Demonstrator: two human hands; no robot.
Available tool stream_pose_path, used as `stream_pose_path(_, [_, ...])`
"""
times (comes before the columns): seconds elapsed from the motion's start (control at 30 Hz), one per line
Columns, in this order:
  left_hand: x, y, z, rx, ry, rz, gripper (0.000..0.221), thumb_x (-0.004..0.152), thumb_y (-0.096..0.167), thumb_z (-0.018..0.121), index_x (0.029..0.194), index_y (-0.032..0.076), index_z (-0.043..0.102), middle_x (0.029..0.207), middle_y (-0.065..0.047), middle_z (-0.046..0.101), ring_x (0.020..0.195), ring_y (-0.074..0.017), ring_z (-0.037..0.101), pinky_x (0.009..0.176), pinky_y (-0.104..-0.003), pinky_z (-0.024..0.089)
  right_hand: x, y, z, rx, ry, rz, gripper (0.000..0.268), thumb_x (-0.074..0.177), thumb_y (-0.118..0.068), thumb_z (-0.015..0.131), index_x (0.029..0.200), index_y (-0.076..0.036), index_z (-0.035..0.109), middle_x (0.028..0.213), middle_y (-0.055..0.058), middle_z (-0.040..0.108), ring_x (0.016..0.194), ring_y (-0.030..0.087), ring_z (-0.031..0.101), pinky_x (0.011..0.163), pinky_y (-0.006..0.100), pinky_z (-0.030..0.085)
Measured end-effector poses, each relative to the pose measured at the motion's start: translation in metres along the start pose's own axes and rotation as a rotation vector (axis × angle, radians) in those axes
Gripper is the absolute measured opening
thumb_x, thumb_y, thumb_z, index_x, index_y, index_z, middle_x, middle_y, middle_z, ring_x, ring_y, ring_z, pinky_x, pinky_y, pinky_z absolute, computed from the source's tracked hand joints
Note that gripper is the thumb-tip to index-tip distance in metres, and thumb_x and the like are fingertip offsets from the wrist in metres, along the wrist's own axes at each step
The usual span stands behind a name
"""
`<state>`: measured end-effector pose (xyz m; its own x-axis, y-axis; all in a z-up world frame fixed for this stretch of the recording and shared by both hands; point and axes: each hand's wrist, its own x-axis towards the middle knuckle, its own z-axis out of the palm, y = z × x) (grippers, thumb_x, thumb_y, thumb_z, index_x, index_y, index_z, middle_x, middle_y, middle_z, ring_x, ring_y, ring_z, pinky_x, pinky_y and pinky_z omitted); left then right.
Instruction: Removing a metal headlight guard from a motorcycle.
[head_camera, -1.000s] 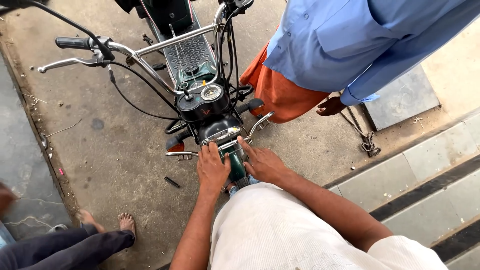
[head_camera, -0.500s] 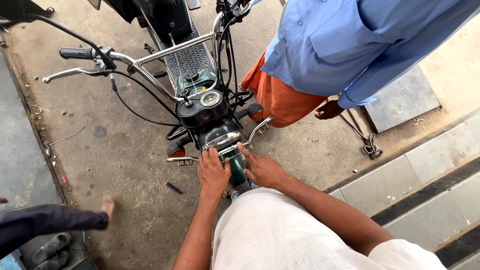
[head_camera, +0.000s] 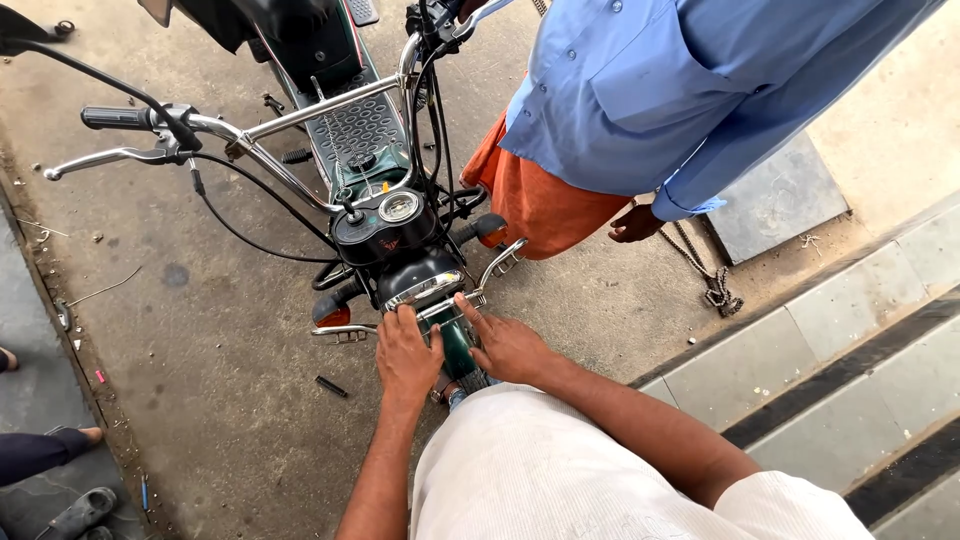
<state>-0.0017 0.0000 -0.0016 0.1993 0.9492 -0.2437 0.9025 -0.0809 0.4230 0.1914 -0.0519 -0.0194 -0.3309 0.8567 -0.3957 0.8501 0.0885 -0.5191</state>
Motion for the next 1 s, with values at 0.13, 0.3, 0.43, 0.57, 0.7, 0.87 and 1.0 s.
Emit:
stream_pose_path(0.13, [-0.0012,-0.0011,0.0017,0.011,0.017,0.012,0.047,0.089,0.026,0.073,0.122,0.001,0.049,0.107,-0.016,0.054,0.102,-0.0288,0.06,0.083,-0.046,0.056,0.0017,0.0029,0.0031,-0.018,-0.014,0.006,0.104,0.099,-0.031,0.063,0.16,-0.015,-0.02,0.108,0.023,0.065,0.096,0.035,0.069,0.086,0.048,0.057])
stream_pose_path(0.3, [-0.0006,-0.0045,0.0059,0.025,-0.019,0.0,0.041,0.092,0.027,0.072,0.119,0.004,0.051,0.105,-0.015,0.054,0.1,-0.0259,0.06,0.08,-0.043,0.057,0.002,0.0045,0.0045,-0.032,-0.011,0.001,0.104,0.099,-0.032,0.062,0.159,-0.016,-0.021,0.105,0.021,0.064,0.093,0.033,0.069,0.083,0.046,0.059])
stream_pose_path(0.43, [0.0011,-0.0061,0.008,0.03,-0.008,0.01,0.043,0.091,0.027,0.073,0.119,0.003,0.051,0.104,-0.015,0.054,0.099,-0.0261,0.06,0.08,-0.043,0.057,0.001,-0.0009,-0.0032,-0.034,-0.034,0.02,0.103,0.1,-0.032,0.062,0.16,-0.017,-0.021,0.105,0.02,0.064,0.092,0.032,0.07,0.081,0.046,0.059])
stream_pose_path(0.57, [-0.0003,-0.0056,0.0068,0.011,-0.009,0.004,0.044,0.091,0.026,0.073,0.12,0.002,0.051,0.104,-0.015,0.054,0.099,-0.0262,0.06,0.079,-0.042,0.057,0.0005,0.0012,0.0026,-0.036,-0.017,0.01,0.103,0.1,-0.032,0.062,0.16,-0.017,-0.021,0.104,0.019,0.064,0.091,0.031,0.07,0.08,0.045,0.06])
stream_pose_path(0.7, [-0.0014,-0.003,0.004,-0.004,0.001,0.003,0.047,0.09,0.026,0.073,0.123,0.001,0.05,0.105,-0.015,0.054,0.099,-0.0261,0.059,0.079,-0.043,0.057,-0.0001,0.0009,0.0011,-0.028,0.012,0.001,0.103,0.099,-0.032,0.062,0.159,-0.018,-0.022,0.104,0.02,0.064,0.091,0.031,0.069,0.079,0.046,0.06])
stream_pose_path(0.87, [-0.002,-0.0031,0.0027,0.019,-0.001,0.013,0.044,0.091,0.027,0.072,0.121,0.003,0.05,0.104,-0.015,0.054,0.099,-0.0259,0.059,0.081,-0.044,0.055,-0.0004,-0.0006,-0.001,-0.02,-0.025,0.031,0.102,0.1,-0.032,0.06,0.159,-0.02,-0.022,0.105,0.02,0.064,0.092,0.031,0.07,0.08,0.045,0.06])
stream_pose_path(1.0, [-0.0015,-0.0032,0.0015,0.037,-0.036,-0.007,0.042,0.093,0.028,0.071,0.119,0.003,0.05,0.105,-0.014,0.053,0.1,-0.0254,0.059,0.083,-0.043,0.055,0.0005,-0.0003,0.0005,-0.029,-0.031,0.035,0.102,0.1,-0.032,0.06,0.159,-0.02,-0.023,0.108,0.02,0.063,0.094,0.032,0.069,0.081,0.046,0.06])
